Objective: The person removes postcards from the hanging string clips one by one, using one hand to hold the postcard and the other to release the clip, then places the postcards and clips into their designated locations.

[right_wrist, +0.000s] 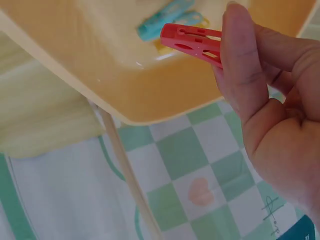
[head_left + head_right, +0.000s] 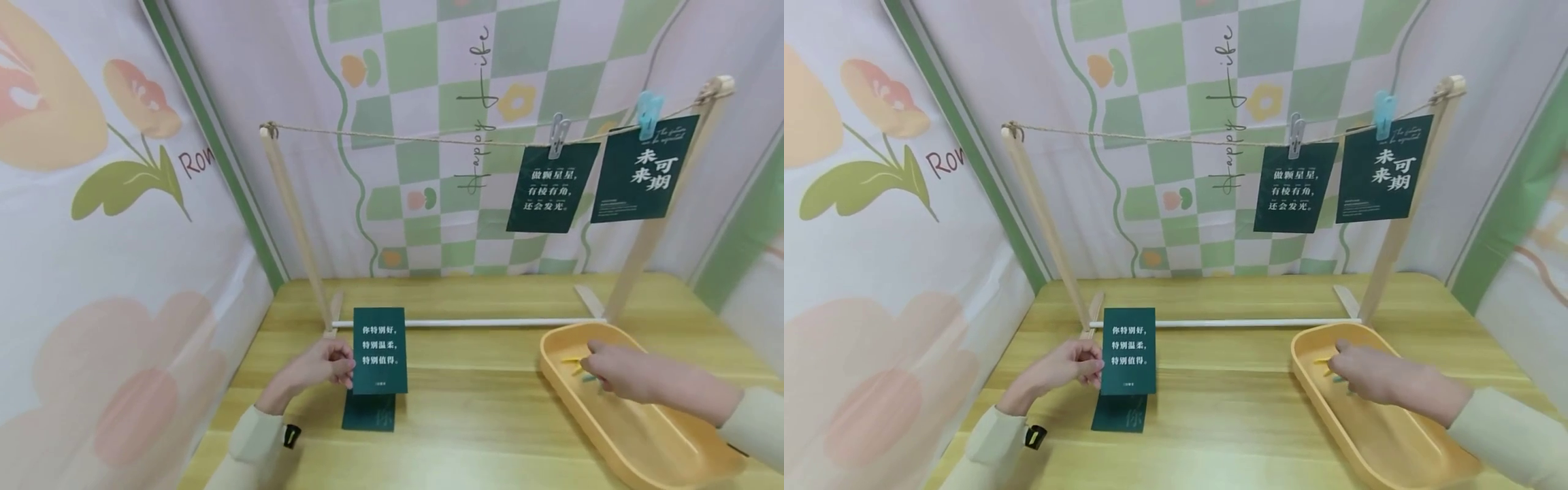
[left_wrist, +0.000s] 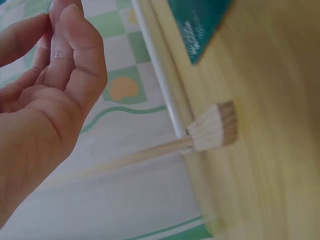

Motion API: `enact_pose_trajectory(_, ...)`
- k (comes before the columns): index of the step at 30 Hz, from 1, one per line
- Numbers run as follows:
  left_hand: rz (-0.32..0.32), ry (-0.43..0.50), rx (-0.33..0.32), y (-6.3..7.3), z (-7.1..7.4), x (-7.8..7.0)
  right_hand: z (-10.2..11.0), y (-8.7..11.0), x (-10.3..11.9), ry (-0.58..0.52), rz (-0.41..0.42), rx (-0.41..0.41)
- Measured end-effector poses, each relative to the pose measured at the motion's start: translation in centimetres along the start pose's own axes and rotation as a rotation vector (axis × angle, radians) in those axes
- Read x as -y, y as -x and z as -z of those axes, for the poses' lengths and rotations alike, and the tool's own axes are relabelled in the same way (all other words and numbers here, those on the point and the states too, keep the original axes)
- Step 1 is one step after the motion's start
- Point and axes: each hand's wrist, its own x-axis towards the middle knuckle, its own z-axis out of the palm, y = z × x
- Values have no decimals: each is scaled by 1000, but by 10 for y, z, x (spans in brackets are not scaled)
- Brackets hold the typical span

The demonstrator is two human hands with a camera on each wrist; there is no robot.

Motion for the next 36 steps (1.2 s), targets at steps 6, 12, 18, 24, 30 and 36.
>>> enact_pose_trajectory(6,31,2,-7,9,1,14,-15,11,-7,51,106,-89)
enact_pose_trajectory(12,61,12,-14,15,2,21,-24,19,-10,3,96,-44)
enact_pose_trajectory(18,102,1,7,14,-2,26,-27,24,-8,-97,-14,80)
enact_pose_trajectory(24,153,-26,-14,11,-9,36,-36,27,-12,-93,23,39)
enact_pose_trajectory(30,190,-56,-39,11,-13,44,-39,25,-15,-66,77,0)
enact_pose_trajectory(36,205,-80,-26,11,-17,53,-4,3,-15,-124,-95,132)
